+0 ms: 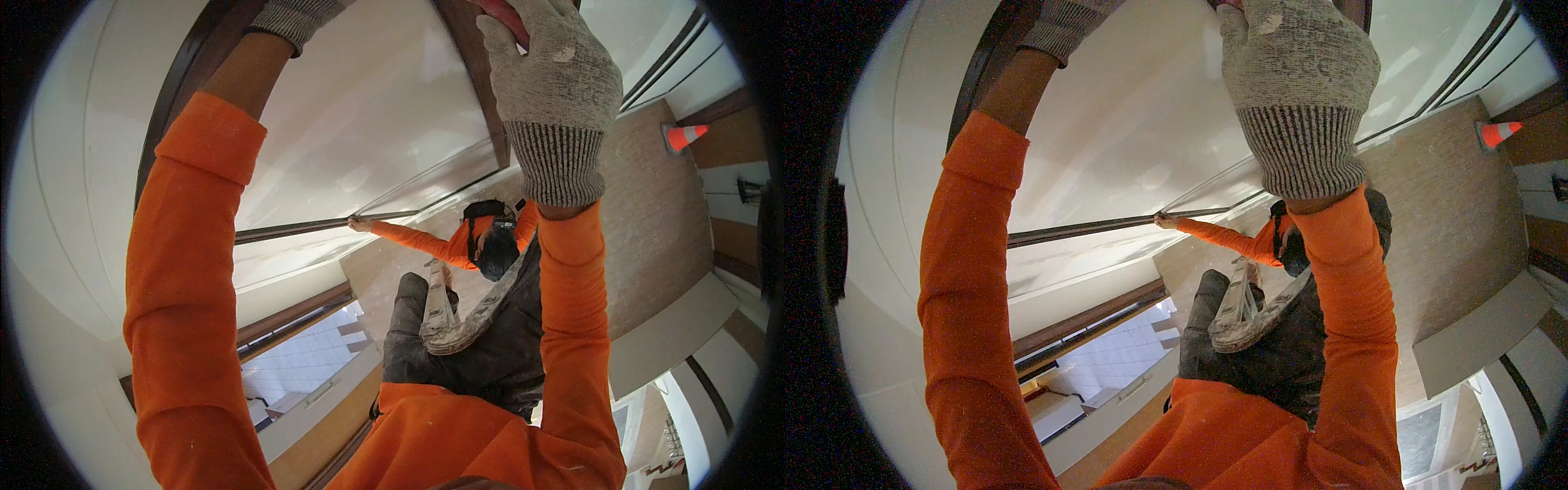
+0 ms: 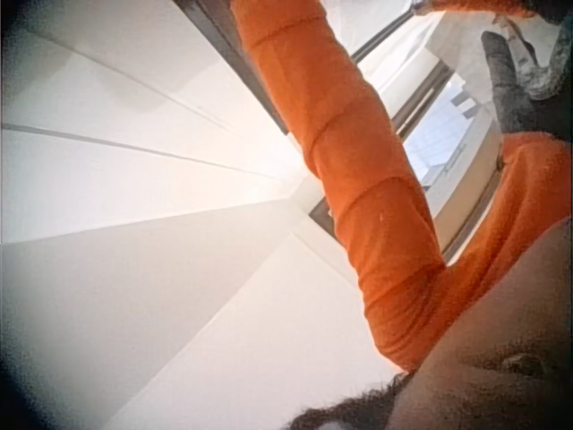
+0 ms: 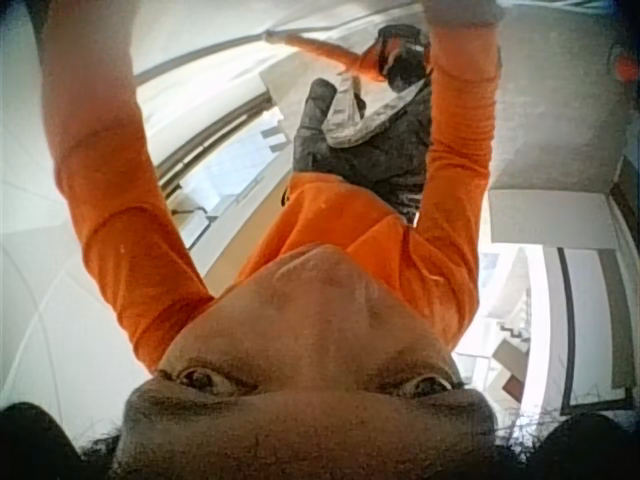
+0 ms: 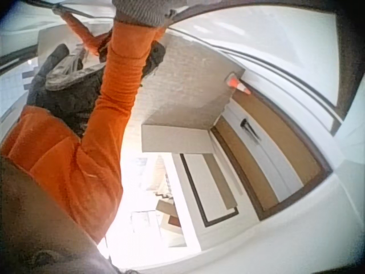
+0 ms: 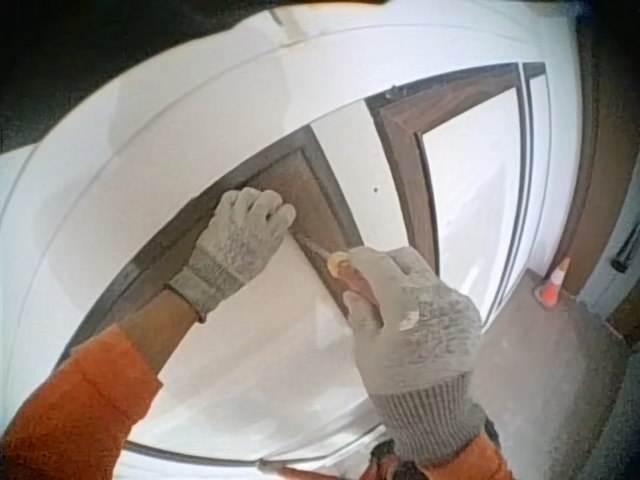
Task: The person stands on a ladder and uses a screwdriver to secure a dark brown trim piece to a white ceiling panel. They repeatedly position the trim and drive screws into the ceiling while another worker assists nearby.
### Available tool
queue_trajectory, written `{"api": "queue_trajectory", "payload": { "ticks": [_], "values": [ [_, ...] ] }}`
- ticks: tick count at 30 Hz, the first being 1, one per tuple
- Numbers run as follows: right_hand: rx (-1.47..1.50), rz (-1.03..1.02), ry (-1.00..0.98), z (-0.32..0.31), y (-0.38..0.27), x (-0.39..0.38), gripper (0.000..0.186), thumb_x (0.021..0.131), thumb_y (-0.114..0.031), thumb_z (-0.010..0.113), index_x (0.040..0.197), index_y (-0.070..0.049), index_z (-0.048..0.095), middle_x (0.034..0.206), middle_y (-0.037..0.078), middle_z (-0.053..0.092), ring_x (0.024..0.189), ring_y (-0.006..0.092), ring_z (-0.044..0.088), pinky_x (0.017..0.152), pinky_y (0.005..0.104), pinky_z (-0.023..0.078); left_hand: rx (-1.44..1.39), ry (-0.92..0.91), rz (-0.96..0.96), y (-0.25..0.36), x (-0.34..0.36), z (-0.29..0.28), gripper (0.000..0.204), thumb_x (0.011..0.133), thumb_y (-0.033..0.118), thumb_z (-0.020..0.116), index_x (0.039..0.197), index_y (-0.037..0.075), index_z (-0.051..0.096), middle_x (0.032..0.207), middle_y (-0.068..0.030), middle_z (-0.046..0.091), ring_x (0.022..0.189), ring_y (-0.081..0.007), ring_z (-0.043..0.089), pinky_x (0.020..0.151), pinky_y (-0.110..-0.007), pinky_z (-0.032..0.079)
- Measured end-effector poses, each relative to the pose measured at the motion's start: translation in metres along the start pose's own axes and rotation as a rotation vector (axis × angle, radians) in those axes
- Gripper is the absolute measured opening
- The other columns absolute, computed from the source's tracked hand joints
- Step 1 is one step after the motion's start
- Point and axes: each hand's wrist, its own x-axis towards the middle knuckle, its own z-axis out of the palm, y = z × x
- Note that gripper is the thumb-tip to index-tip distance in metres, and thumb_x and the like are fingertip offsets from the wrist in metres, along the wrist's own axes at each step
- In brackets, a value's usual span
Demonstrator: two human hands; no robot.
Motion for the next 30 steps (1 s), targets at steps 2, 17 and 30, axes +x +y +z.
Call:
{"api": "queue_trajectory", "payload": {
  "ticks": [2, 17, 30],
  "values": [
    [-0.01, 0.036, -0.036, 0.003, 0.004, 0.0, 0.02, 0.091, -0.015, 0.069, 0.109, -0.006, 0.069, 0.092, 0.013, 0.071, 0.081, 0.0302, 0.071, 0.07, 0.04, 0.055, -0.016, 0.028, 0.01, 0.002, 0.005, 0.003, 0.018, 0.089, 0.023, 0.059, 0.105, 0.016, 0.058, 0.103, -0.0054, 0.05, 0.1, -0.0229, 0.051, 0.085, -0.04, 0.042],
    [-0.089, 0.101, -0.206, -0.007, -0.007, 0.005, 0.026, 0.088, -0.014, 0.07, 0.11, -0.003, 0.062, 0.097, 0.016, 0.065, 0.085, 0.0343, 0.07, 0.071, 0.0443, 0.056, -0.09, 0.081, 0.018, -0.002, 0.005, 0.004, 0.017, 0.089, 0.022, 0.058, 0.105, 0.017, 0.058, 0.101, -0.0048, 0.05, 0.098, -0.0224, 0.051, 0.084, -0.04, 0.042],
    [-0.062, -0.032, -0.131, 0.006, 0.011, -0.019, 0.019, 0.097, -0.021, 0.065, 0.105, -0.004, 0.067, 0.083, 0.014, 0.072, 0.076, 0.0337, 0.071, 0.069, 0.0432, 0.055, -0.06, -0.076, -0.011, -0.005, 0.005, -0.006, 0.013, 0.09, 0.022, 0.059, 0.102, 0.017, 0.059, 0.097, -0.0027, 0.051, 0.095, -0.0201, 0.053, 0.082, -0.038, 0.043]
  ]
}}
